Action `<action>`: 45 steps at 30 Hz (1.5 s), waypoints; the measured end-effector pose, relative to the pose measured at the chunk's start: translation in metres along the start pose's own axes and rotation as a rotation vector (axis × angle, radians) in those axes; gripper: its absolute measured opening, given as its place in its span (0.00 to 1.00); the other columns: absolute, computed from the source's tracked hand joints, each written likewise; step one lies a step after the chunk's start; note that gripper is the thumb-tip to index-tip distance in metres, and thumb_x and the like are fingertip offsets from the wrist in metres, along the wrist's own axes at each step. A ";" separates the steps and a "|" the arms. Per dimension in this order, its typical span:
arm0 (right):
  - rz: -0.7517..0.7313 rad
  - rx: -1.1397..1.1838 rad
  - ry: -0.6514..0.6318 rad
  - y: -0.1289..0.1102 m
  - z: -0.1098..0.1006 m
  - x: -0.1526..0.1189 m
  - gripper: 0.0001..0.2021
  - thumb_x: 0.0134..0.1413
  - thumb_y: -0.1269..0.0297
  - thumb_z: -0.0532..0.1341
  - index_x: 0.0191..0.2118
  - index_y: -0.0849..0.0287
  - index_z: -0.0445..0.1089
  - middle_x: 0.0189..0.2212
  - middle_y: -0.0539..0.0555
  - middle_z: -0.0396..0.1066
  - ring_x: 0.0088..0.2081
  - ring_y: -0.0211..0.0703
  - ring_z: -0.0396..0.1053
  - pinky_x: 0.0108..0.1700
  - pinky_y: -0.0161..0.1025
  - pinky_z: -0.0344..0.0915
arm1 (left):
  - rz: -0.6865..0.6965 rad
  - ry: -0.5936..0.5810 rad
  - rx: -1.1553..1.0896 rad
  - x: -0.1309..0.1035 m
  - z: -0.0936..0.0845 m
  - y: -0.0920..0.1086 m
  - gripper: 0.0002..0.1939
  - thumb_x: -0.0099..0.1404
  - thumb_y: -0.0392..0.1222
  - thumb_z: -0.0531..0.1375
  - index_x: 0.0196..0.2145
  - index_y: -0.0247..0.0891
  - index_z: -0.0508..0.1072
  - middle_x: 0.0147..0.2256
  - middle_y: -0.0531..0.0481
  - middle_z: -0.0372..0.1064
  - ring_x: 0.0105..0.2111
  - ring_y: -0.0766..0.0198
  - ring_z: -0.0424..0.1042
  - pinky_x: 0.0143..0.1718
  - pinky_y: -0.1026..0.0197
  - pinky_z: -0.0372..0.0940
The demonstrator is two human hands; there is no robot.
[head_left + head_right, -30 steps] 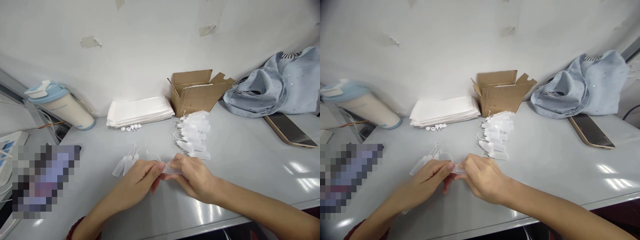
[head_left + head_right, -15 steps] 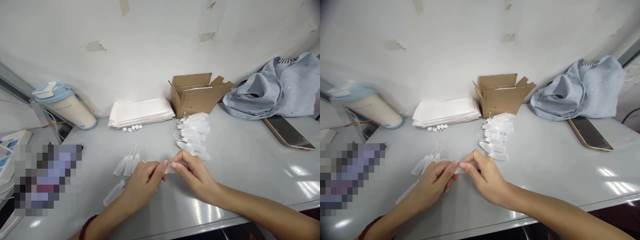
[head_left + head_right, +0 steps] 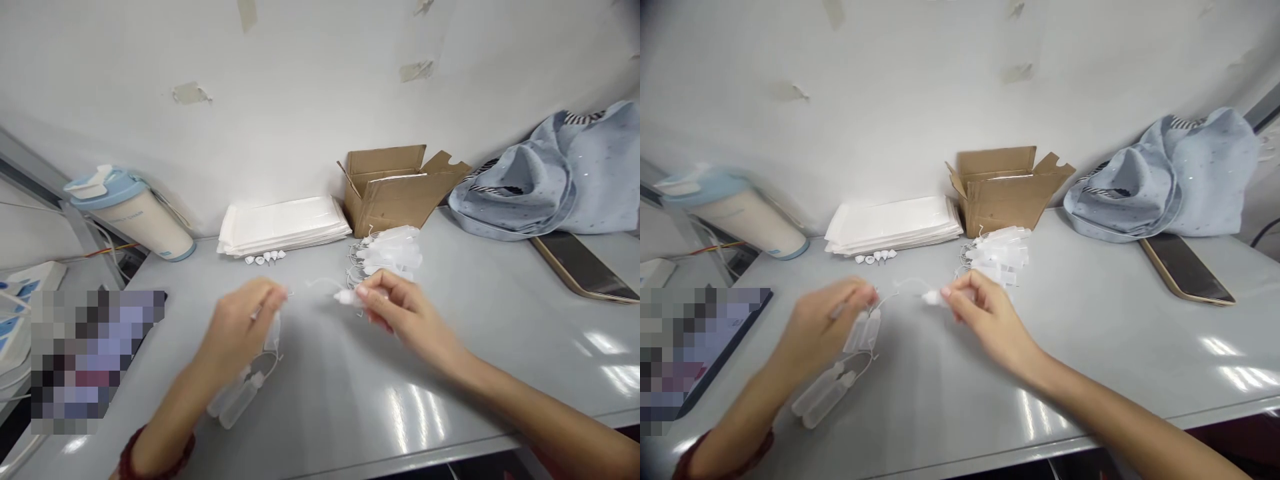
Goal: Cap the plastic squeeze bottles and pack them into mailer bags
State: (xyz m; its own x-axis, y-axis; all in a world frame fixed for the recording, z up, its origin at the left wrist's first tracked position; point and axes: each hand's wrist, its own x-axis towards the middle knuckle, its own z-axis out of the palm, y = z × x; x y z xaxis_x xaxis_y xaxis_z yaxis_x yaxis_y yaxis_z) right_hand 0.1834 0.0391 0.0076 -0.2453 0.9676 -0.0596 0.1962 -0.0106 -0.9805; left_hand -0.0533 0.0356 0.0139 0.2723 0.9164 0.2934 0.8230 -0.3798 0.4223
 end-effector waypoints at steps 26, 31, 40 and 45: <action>-0.773 -0.894 0.202 0.029 -0.001 0.014 0.05 0.57 0.72 0.54 0.35 0.63 0.66 0.36 0.61 0.69 0.39 0.48 0.65 0.39 0.44 0.64 | -0.154 0.053 0.112 0.025 0.016 -0.094 0.10 0.58 0.37 0.52 0.31 0.37 0.74 0.34 0.44 0.70 0.39 0.51 0.67 0.45 0.49 0.62; -0.533 -0.814 -0.088 0.014 0.029 0.009 0.06 0.59 0.69 0.53 0.35 0.62 0.66 0.31 0.56 0.71 0.33 0.41 0.66 0.37 0.38 0.62 | -0.243 0.143 -0.106 0.024 0.008 -0.075 0.05 0.53 0.39 0.57 0.28 0.37 0.71 0.29 0.48 0.72 0.31 0.56 0.71 0.40 0.53 0.65; -0.254 -0.978 -0.351 -0.018 0.101 0.051 0.14 0.54 0.60 0.55 0.26 0.62 0.72 0.25 0.59 0.74 0.27 0.46 0.70 0.25 0.36 0.55 | -0.336 0.269 -0.570 0.023 0.012 -0.047 0.12 0.48 0.43 0.64 0.29 0.36 0.68 0.29 0.51 0.71 0.31 0.61 0.74 0.37 0.60 0.69; -0.216 -1.047 -0.361 -0.018 0.111 0.054 0.13 0.49 0.63 0.55 0.32 0.64 0.74 0.30 0.63 0.75 0.32 0.51 0.72 0.27 0.37 0.58 | -0.376 0.328 -0.683 0.023 0.011 -0.042 0.12 0.48 0.41 0.66 0.29 0.35 0.69 0.28 0.52 0.69 0.30 0.62 0.73 0.35 0.61 0.67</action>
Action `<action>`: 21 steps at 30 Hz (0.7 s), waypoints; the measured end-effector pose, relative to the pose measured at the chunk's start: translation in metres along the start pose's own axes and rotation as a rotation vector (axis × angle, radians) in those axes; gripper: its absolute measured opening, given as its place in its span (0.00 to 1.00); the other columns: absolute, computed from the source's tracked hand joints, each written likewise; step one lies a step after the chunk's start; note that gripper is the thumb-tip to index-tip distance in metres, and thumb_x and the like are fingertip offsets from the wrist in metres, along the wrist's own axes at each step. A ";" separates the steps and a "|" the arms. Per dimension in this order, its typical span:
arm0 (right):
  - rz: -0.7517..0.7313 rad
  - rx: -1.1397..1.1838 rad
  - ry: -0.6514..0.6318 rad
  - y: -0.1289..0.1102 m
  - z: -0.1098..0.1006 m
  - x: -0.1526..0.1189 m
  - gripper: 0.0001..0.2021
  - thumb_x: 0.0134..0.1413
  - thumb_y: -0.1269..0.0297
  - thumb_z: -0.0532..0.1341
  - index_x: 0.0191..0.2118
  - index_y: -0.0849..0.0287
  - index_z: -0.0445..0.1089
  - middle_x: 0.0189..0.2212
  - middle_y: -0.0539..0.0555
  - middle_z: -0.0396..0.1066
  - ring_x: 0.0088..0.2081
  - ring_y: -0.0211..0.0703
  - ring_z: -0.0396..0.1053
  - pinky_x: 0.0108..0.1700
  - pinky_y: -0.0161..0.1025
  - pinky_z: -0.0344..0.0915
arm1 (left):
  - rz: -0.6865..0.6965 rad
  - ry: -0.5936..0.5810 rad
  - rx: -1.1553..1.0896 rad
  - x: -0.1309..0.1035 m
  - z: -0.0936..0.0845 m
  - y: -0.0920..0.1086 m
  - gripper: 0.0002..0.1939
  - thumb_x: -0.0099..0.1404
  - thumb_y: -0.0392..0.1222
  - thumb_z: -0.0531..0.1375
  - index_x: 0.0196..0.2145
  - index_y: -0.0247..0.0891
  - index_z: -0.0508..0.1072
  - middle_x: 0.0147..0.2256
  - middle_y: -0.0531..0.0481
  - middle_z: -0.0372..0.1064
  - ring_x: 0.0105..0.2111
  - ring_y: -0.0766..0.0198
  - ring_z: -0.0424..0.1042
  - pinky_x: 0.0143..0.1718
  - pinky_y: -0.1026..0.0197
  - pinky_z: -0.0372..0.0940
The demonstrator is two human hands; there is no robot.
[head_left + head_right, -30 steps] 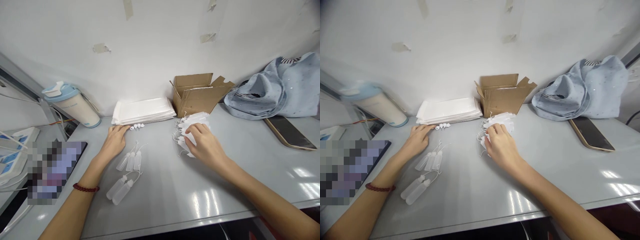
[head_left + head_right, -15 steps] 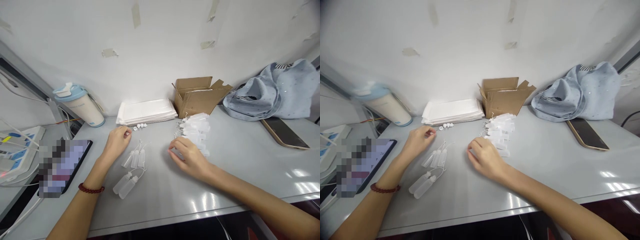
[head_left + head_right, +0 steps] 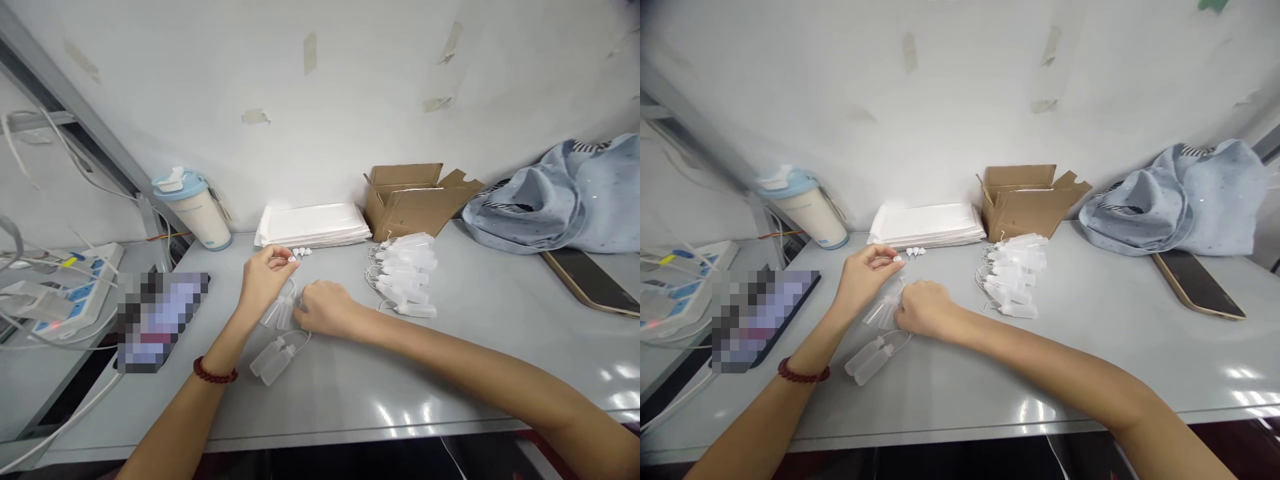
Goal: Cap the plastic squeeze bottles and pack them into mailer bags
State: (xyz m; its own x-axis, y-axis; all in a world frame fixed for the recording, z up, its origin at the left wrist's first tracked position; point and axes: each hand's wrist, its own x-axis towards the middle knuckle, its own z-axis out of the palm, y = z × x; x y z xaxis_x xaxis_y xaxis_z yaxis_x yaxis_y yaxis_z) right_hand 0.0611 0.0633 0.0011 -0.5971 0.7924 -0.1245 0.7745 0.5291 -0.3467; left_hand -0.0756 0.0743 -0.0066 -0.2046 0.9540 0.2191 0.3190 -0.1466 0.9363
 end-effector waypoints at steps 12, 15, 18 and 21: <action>0.009 0.040 0.258 0.041 -0.009 -0.033 0.13 0.59 0.59 0.52 0.33 0.61 0.68 0.25 0.53 0.70 0.25 0.39 0.65 0.27 0.35 0.54 | -0.084 -0.142 -0.304 -0.015 0.005 0.016 0.13 0.50 0.41 0.69 0.33 0.36 0.73 0.34 0.50 0.73 0.37 0.64 0.72 0.41 0.62 0.65; -0.063 0.077 0.416 0.063 -0.010 -0.054 0.10 0.58 0.59 0.55 0.34 0.62 0.66 0.30 0.54 0.68 0.28 0.38 0.64 0.31 0.35 0.58 | -0.113 -0.214 -0.330 -0.023 0.011 0.022 0.12 0.50 0.40 0.69 0.33 0.37 0.75 0.33 0.50 0.74 0.36 0.64 0.72 0.39 0.63 0.66; -0.208 0.106 0.610 0.086 -0.006 -0.074 0.08 0.57 0.61 0.57 0.36 0.61 0.66 0.33 0.56 0.68 0.31 0.39 0.66 0.32 0.35 0.61 | -0.148 -0.296 -0.322 -0.033 0.018 0.027 0.10 0.50 0.38 0.70 0.31 0.37 0.76 0.31 0.50 0.75 0.33 0.65 0.73 0.37 0.63 0.68; -0.236 0.094 0.691 0.100 -0.001 -0.085 0.07 0.58 0.62 0.58 0.35 0.61 0.65 0.27 0.52 0.68 0.25 0.36 0.64 0.28 0.33 0.61 | -0.175 -0.422 -0.319 -0.045 0.026 0.031 0.07 0.52 0.37 0.68 0.30 0.38 0.76 0.32 0.51 0.75 0.34 0.65 0.73 0.37 0.64 0.69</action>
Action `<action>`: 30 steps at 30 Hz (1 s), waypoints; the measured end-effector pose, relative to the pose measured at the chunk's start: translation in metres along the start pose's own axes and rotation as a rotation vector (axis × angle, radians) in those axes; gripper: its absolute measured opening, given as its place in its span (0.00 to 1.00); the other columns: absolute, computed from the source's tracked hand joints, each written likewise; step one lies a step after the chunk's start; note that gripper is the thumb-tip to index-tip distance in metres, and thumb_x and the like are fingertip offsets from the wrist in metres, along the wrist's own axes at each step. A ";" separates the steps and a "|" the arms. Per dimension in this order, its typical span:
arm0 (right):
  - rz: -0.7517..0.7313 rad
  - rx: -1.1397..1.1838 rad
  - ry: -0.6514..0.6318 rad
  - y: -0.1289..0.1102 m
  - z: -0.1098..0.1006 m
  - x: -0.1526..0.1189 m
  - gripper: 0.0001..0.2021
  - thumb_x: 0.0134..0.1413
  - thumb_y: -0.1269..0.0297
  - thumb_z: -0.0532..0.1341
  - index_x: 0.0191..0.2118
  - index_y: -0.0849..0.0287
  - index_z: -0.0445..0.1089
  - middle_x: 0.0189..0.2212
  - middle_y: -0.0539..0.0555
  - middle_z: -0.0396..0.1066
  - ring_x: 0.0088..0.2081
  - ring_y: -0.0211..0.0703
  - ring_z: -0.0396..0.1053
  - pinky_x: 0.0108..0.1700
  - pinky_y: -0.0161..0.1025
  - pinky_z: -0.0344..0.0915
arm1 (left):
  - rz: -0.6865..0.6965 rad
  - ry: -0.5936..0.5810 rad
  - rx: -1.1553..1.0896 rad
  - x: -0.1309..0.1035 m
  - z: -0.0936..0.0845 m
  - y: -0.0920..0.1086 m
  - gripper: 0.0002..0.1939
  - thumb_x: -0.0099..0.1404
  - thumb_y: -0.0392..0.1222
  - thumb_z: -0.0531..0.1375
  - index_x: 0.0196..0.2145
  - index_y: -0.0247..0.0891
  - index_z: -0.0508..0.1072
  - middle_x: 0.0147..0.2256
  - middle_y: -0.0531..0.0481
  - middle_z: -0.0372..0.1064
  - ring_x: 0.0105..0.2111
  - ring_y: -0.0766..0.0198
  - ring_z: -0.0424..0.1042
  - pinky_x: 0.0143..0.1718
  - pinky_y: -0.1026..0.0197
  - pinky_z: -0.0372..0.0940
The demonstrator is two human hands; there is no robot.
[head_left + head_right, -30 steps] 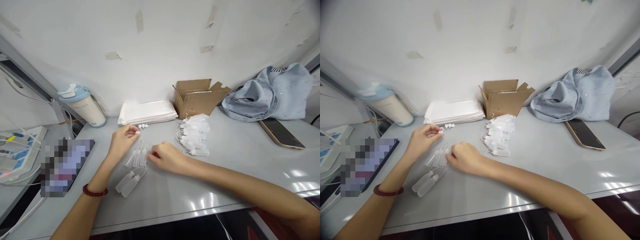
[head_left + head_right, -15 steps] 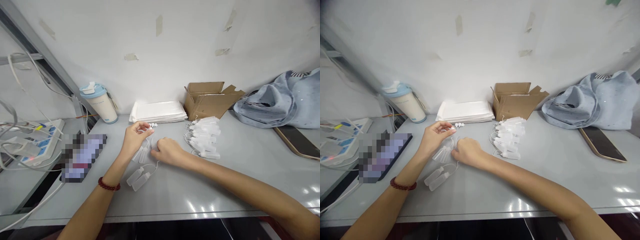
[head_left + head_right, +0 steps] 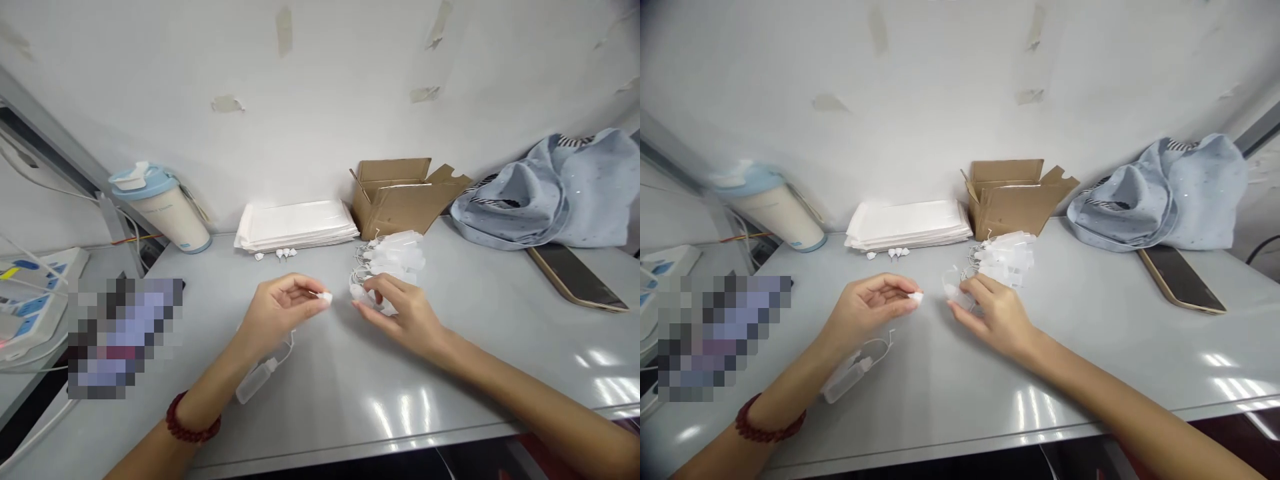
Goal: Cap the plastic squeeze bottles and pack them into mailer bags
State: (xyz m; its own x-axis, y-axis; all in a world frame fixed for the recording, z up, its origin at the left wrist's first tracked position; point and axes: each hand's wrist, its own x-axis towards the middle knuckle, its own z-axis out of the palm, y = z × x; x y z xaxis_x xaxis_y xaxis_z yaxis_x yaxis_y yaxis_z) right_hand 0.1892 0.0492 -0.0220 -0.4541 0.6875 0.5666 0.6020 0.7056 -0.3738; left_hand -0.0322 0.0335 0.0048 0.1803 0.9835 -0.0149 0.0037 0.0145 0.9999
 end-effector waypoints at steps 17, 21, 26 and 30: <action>-0.127 -0.124 0.008 -0.020 0.002 -0.019 0.06 0.59 0.65 0.57 0.35 0.63 0.63 0.28 0.54 0.70 0.23 0.36 0.67 0.19 0.33 0.62 | 0.100 0.049 0.187 -0.014 0.020 -0.005 0.04 0.55 0.36 0.66 0.29 0.44 0.76 0.32 0.56 0.74 0.32 0.67 0.72 0.33 0.69 0.70; -0.151 -0.155 0.012 -0.019 0.001 -0.019 0.04 0.61 0.67 0.54 0.37 0.63 0.62 0.29 0.55 0.70 0.23 0.36 0.67 0.18 0.32 0.61 | 0.041 0.031 0.229 -0.014 0.022 -0.006 0.02 0.55 0.38 0.66 0.29 0.43 0.77 0.31 0.54 0.74 0.30 0.66 0.72 0.30 0.68 0.69; -0.141 -0.102 0.013 -0.018 0.003 -0.021 0.04 0.61 0.68 0.53 0.37 0.62 0.62 0.32 0.57 0.69 0.23 0.34 0.65 0.19 0.32 0.64 | -0.016 0.044 0.231 -0.015 0.022 -0.006 0.02 0.54 0.40 0.66 0.28 0.43 0.76 0.29 0.54 0.73 0.29 0.66 0.71 0.28 0.67 0.69; -0.128 -0.039 0.027 -0.017 0.005 -0.022 0.05 0.61 0.66 0.55 0.37 0.63 0.62 0.31 0.58 0.69 0.24 0.35 0.66 0.20 0.31 0.65 | -0.006 0.015 0.197 -0.014 0.022 -0.004 0.03 0.56 0.40 0.65 0.26 0.42 0.74 0.31 0.53 0.73 0.31 0.65 0.72 0.31 0.65 0.69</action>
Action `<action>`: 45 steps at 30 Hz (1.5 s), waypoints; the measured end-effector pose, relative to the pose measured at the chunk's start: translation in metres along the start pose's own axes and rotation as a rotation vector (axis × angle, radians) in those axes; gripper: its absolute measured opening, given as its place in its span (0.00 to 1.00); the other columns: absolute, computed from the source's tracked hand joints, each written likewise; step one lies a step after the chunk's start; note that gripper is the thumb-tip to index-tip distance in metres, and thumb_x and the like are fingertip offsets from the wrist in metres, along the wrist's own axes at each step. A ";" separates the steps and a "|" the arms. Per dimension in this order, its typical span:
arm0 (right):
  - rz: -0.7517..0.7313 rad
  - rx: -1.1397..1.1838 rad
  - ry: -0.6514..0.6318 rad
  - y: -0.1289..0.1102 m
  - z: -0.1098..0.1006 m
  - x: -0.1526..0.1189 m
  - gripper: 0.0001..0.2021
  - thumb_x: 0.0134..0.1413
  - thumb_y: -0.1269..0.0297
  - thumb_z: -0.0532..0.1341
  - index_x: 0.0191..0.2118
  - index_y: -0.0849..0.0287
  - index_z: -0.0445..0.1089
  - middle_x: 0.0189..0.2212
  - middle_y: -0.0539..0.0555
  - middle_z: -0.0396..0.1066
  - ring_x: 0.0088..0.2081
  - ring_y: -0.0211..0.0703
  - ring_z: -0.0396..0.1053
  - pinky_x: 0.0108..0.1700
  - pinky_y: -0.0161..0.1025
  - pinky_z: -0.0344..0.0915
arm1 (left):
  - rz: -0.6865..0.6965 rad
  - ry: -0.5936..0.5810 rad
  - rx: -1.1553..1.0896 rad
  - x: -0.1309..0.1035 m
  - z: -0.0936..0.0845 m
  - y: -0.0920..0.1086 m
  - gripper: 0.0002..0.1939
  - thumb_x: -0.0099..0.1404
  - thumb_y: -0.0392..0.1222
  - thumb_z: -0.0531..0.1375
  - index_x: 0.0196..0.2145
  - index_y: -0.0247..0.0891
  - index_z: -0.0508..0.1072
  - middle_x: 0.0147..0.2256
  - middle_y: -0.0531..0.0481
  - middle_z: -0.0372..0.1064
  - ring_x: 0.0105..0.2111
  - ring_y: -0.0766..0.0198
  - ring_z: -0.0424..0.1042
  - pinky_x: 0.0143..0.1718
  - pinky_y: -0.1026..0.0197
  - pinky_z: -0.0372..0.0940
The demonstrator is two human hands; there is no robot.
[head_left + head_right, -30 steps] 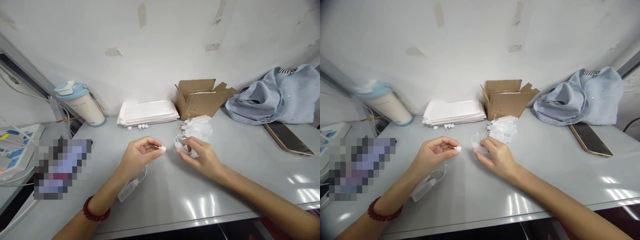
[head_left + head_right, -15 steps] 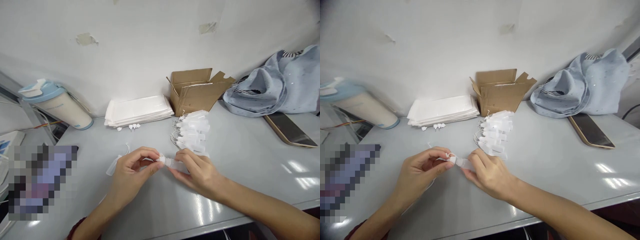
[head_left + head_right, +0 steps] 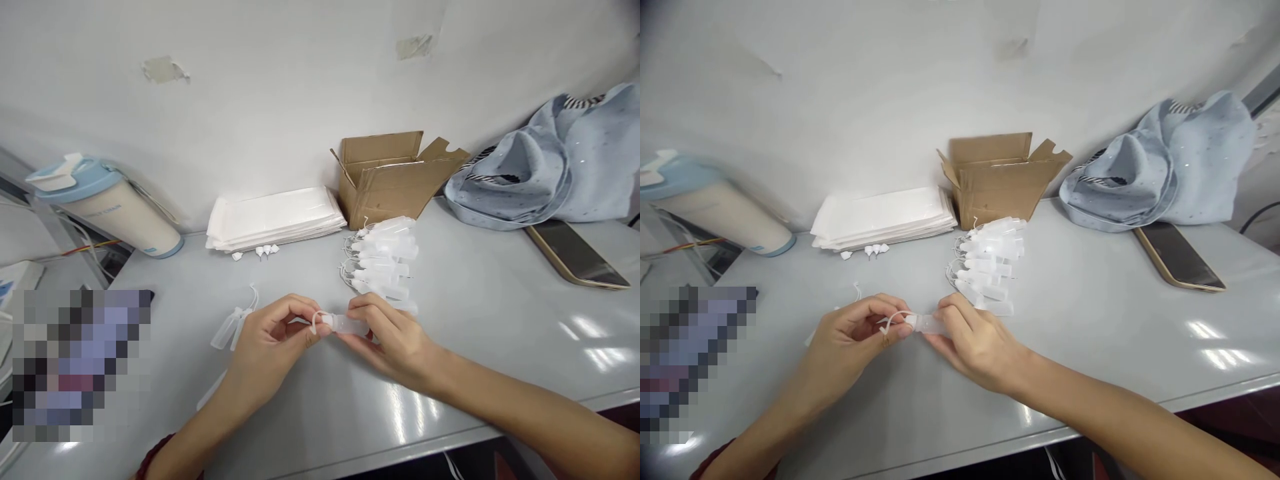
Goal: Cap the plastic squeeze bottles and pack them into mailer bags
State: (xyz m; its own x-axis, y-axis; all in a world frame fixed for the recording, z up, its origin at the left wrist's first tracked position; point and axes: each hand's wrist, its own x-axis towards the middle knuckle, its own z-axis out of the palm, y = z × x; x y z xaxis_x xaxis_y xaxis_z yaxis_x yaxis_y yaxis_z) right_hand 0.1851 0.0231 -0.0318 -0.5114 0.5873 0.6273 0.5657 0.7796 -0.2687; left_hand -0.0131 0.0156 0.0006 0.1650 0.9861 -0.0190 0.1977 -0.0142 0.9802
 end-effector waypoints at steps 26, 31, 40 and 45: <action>0.072 0.171 0.026 0.002 -0.001 0.003 0.05 0.59 0.64 0.57 0.36 0.61 0.64 0.32 0.55 0.69 0.26 0.34 0.65 0.22 0.30 0.63 | -0.041 -0.137 0.254 0.001 -0.003 0.006 0.11 0.62 0.49 0.58 0.28 0.41 0.74 0.25 0.52 0.72 0.26 0.63 0.70 0.23 0.66 0.63; -0.066 -0.029 0.047 0.005 -0.004 0.001 0.05 0.60 0.66 0.56 0.37 0.63 0.65 0.33 0.57 0.71 0.29 0.37 0.69 0.25 0.33 0.66 | -0.052 -0.224 0.310 -0.002 -0.002 0.009 0.15 0.66 0.49 0.53 0.26 0.41 0.72 0.23 0.53 0.71 0.25 0.64 0.70 0.22 0.67 0.60; 0.302 0.434 -0.075 0.001 -0.013 0.012 0.11 0.54 0.58 0.63 0.34 0.63 0.70 0.26 0.51 0.70 0.20 0.32 0.60 0.22 0.32 0.61 | 0.286 -0.140 0.384 -0.004 -0.001 -0.002 0.08 0.64 0.39 0.57 0.38 0.44 0.75 0.32 0.52 0.73 0.30 0.64 0.70 0.33 0.65 0.64; 0.166 0.385 0.010 0.001 -0.009 0.008 0.10 0.54 0.61 0.64 0.36 0.63 0.67 0.30 0.54 0.70 0.24 0.34 0.63 0.22 0.31 0.61 | 0.000 -0.291 0.324 -0.003 -0.004 0.012 0.15 0.67 0.48 0.52 0.30 0.40 0.74 0.27 0.53 0.71 0.28 0.64 0.68 0.25 0.67 0.59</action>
State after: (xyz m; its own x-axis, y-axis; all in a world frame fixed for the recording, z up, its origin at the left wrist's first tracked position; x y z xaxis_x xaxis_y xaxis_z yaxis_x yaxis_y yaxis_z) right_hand 0.1875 0.0265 -0.0200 -0.4263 0.7109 0.5593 0.3555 0.7002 -0.6191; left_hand -0.0155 0.0132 0.0129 0.4210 0.8992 -0.1196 0.4834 -0.1108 0.8684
